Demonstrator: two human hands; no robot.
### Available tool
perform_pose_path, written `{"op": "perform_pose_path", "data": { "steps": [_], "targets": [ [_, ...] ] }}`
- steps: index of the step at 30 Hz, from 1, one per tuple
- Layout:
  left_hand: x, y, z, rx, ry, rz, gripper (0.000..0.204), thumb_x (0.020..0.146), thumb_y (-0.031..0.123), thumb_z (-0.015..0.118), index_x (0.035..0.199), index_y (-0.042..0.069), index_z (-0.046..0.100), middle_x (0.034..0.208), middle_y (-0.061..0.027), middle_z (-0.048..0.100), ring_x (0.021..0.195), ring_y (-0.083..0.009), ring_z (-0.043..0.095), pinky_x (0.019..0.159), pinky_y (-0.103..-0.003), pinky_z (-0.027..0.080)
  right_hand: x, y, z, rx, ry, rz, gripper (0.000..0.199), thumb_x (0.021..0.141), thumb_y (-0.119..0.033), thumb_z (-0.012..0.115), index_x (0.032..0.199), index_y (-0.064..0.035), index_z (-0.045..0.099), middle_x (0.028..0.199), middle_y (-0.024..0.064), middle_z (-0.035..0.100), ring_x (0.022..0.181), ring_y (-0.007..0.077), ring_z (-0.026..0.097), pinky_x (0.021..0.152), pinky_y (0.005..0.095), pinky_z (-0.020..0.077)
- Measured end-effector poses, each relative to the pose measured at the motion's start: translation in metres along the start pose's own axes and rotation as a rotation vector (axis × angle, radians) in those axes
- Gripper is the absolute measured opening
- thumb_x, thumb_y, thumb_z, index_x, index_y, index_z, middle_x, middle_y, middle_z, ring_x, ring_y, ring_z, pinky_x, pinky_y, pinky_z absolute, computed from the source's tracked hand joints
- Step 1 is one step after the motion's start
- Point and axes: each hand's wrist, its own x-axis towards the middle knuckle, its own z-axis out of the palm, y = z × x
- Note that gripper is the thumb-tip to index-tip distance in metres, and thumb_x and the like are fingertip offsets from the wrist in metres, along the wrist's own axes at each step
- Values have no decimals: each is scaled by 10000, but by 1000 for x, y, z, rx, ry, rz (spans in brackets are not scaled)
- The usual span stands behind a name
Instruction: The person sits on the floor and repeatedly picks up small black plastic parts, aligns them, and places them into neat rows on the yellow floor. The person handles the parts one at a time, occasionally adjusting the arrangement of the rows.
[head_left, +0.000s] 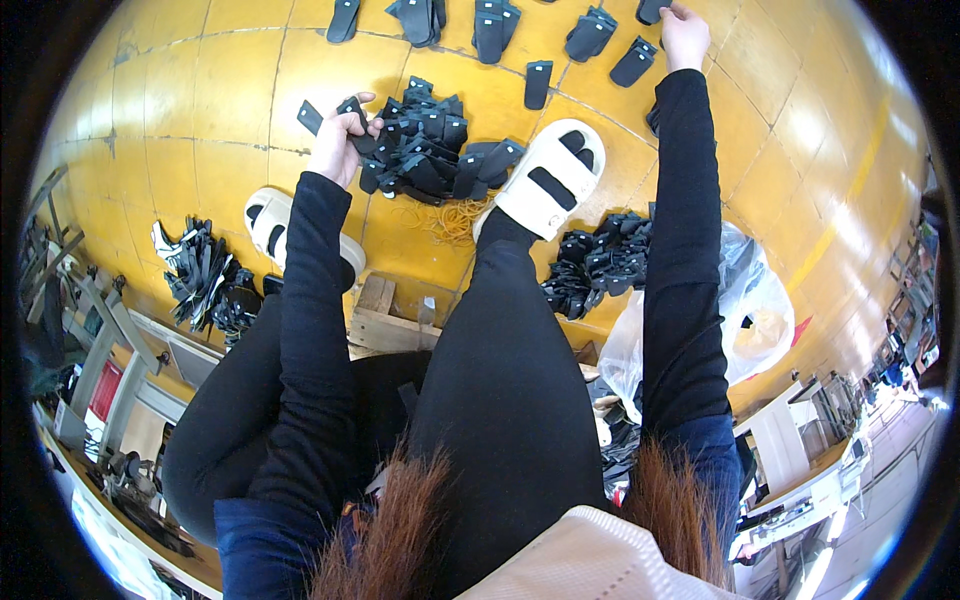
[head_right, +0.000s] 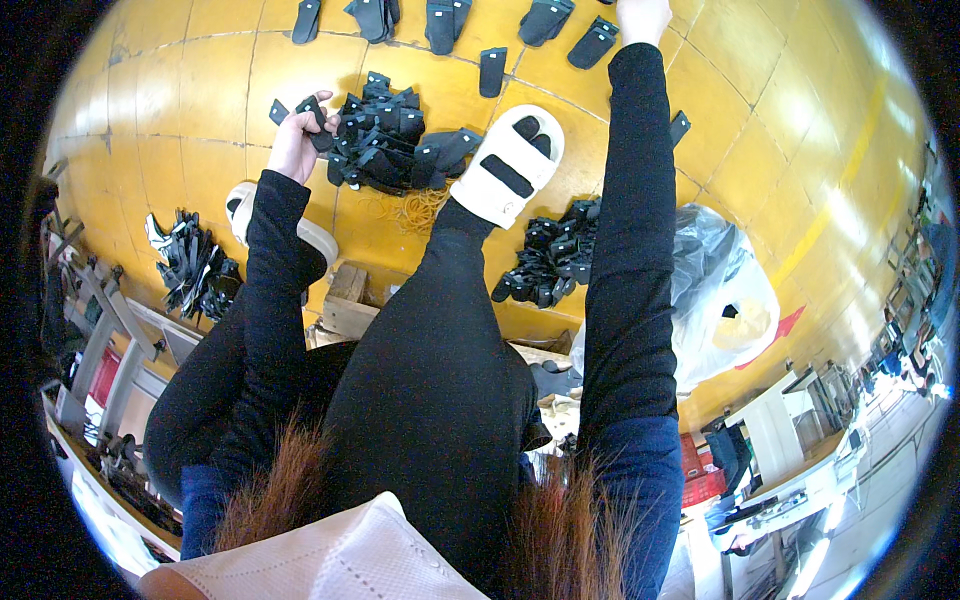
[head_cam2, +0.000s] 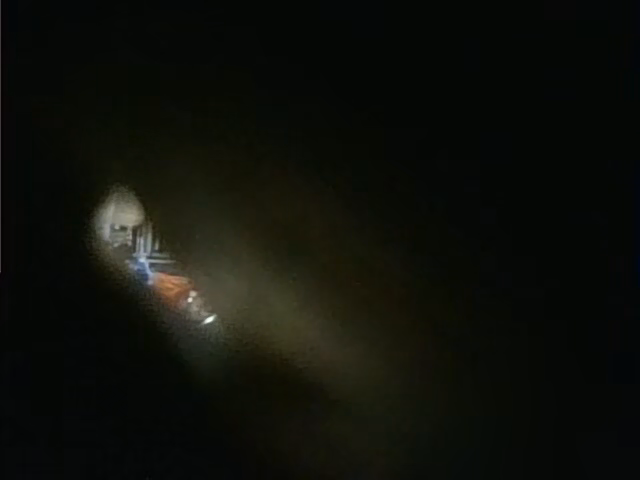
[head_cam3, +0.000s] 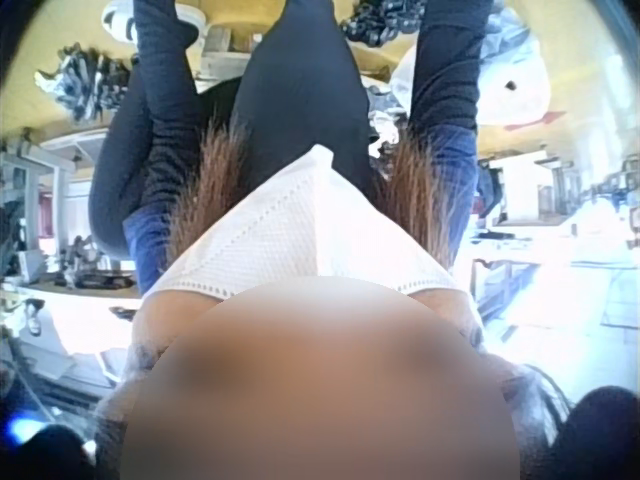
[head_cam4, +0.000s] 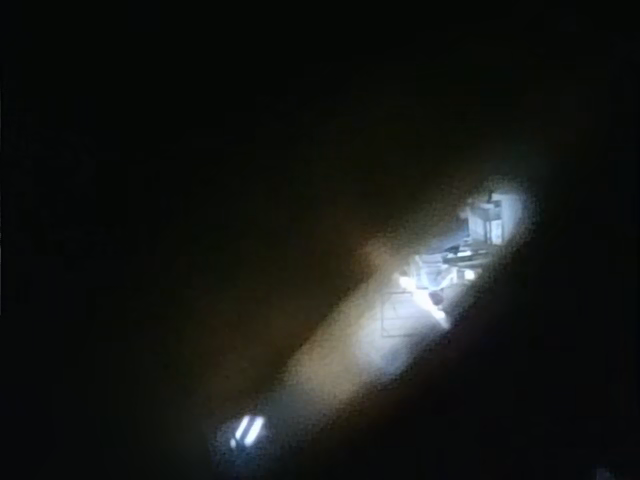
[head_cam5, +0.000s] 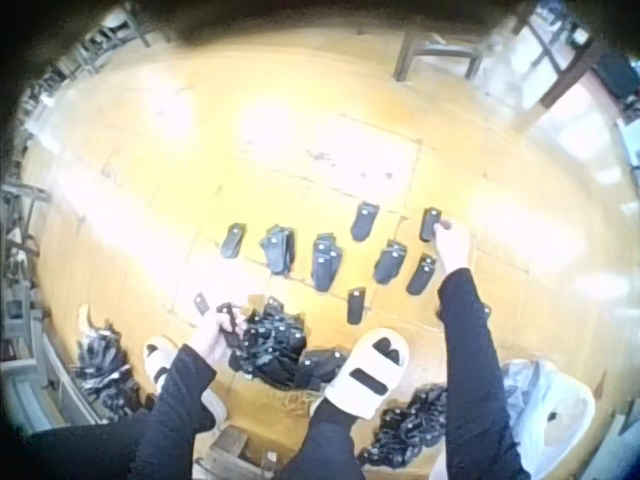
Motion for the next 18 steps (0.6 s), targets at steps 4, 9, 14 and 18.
{"op": "perform_pose_path", "data": {
  "steps": [4, 9, 14, 18],
  "targets": [
    [2, 3, -2, 2, 56, 23, 475, 675, -70, 381, 1136, -67, 496, 855, -139, 507, 789, -235, 582, 684, -262, 498, -41, -38, -6, 276, 47, -3, 311, 801, -90, 664, 1088, 21, 620, 972, 157, 670, 901, 258, 639, 824, 337, 499],
    [20, 9, -15, 129, 171, 115, 307, 834, 21, 509, 1141, 37, 523, 968, -84, 587, 908, -191, 596, 775, -309, 478, -108, -78, -18, 11, 49, -165, 350, 807, -195, 676, 1136, -84, 631, 1102, 133, 572, 884, 216, 610, 809, 328, 487],
    [67, 43, -60, 192, 268, 234, 276, 866, 117, 629, 1131, 91, 558, 994, -12, 620, 933, -134, 581, 838, -319, 437, -153, -92, -30, 171, -49, -20, 225, 811, -83, 641, 1034, -59, 655, 1009, 107, 602, 857, 195, 594, 743, 293, 485],
    [110, 84, -86, 314, 320, 310, 357, 819, 71, 676, 1160, 37, 578, 992, -66, 637, 859, -158, 607, 793, -289, 482, -175, -98, -39, 243, -113, 60, 194, 855, -87, 618, 1040, -64, 673, 977, 46, 614, 838, 103, 582, 674, 239, 463]
  ]
}}
